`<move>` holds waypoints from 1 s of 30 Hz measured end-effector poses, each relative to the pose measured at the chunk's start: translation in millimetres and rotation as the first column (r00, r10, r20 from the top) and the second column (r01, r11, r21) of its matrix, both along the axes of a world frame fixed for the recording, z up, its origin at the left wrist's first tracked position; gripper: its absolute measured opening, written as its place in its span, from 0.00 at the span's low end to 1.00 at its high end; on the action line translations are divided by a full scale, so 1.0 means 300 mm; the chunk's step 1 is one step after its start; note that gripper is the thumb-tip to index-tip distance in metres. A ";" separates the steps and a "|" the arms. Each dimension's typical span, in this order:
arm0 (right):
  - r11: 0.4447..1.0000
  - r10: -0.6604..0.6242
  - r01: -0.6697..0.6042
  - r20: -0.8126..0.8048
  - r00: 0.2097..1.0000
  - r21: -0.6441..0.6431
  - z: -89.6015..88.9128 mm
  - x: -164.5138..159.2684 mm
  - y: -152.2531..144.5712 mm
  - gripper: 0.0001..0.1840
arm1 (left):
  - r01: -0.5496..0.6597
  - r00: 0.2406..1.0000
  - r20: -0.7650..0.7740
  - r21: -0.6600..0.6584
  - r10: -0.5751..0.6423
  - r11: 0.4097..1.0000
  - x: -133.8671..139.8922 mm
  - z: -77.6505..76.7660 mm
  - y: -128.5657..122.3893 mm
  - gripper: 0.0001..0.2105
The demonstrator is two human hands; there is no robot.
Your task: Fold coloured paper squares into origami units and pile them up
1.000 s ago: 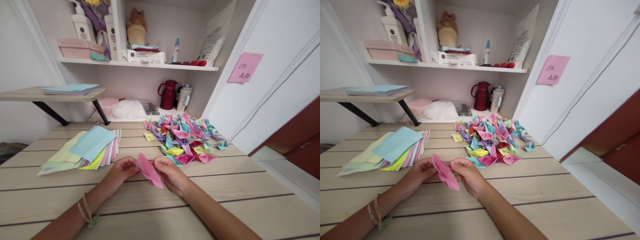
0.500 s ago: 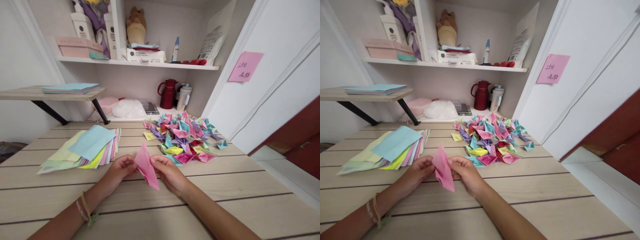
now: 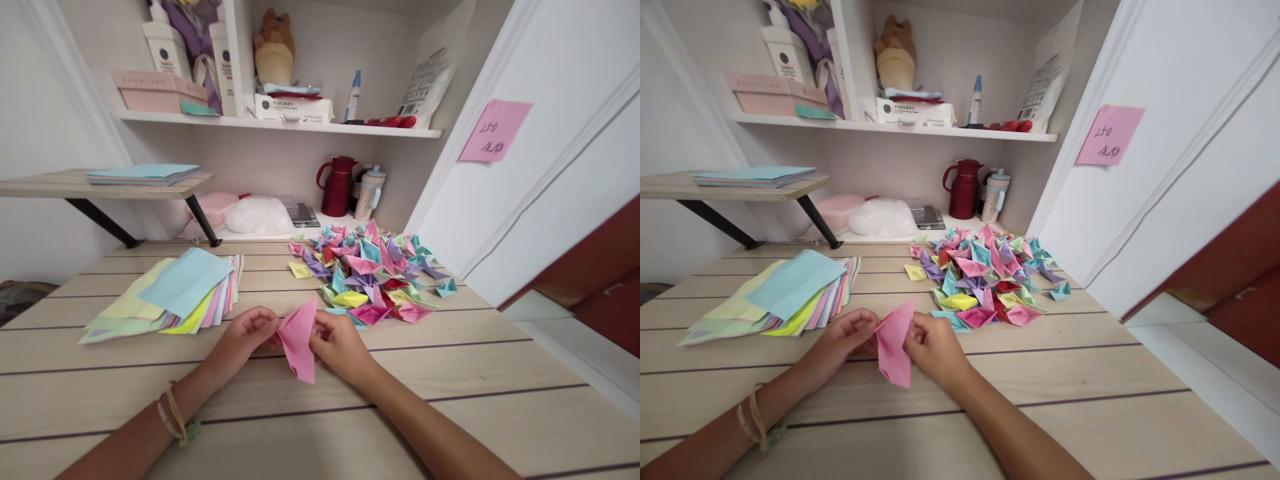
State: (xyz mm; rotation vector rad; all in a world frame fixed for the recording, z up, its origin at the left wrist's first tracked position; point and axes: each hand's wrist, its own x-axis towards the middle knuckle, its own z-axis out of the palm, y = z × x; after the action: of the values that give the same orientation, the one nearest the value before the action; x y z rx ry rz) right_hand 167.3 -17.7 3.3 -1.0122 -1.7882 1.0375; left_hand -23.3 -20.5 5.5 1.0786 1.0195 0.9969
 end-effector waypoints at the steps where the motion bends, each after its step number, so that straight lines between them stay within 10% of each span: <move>1: 0.998 -0.015 0.013 0.031 0.999 0.059 0.000 -0.001 -0.001 0.06 | 0.004 1.000 0.010 -0.002 -0.003 1.000 0.000 0.001 -0.001 0.11; 5: 0.993 -0.031 0.022 0.077 0.997 0.114 0.001 -0.005 -0.002 0.08 | 0.025 0.999 0.023 -0.018 -0.024 1.000 0.001 0.007 -0.002 0.12; 16: 0.954 0.119 -0.168 -0.198 0.973 -0.250 -0.008 -0.024 0.000 0.08 | 0.032 0.997 -0.076 0.029 -0.030 0.999 -0.004 -0.004 0.006 0.11; 23: 0.920 0.026 -0.161 -0.357 0.934 -0.356 -0.007 -0.021 0.008 0.31 | -0.055 0.995 -0.086 0.020 0.057 0.998 0.003 0.008 -0.005 0.11; 30: 0.925 -0.019 -0.138 -0.406 0.914 -0.354 0.003 -0.018 0.000 0.33 | -0.165 0.984 -0.045 0.106 0.170 0.981 0.001 -0.002 0.004 0.14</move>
State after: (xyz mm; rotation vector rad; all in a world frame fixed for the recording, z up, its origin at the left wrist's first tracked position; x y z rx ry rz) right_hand 161.9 -17.7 4.2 -0.8826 -1.3131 1.5492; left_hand -23.0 -19.3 4.8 1.1213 1.1273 1.1716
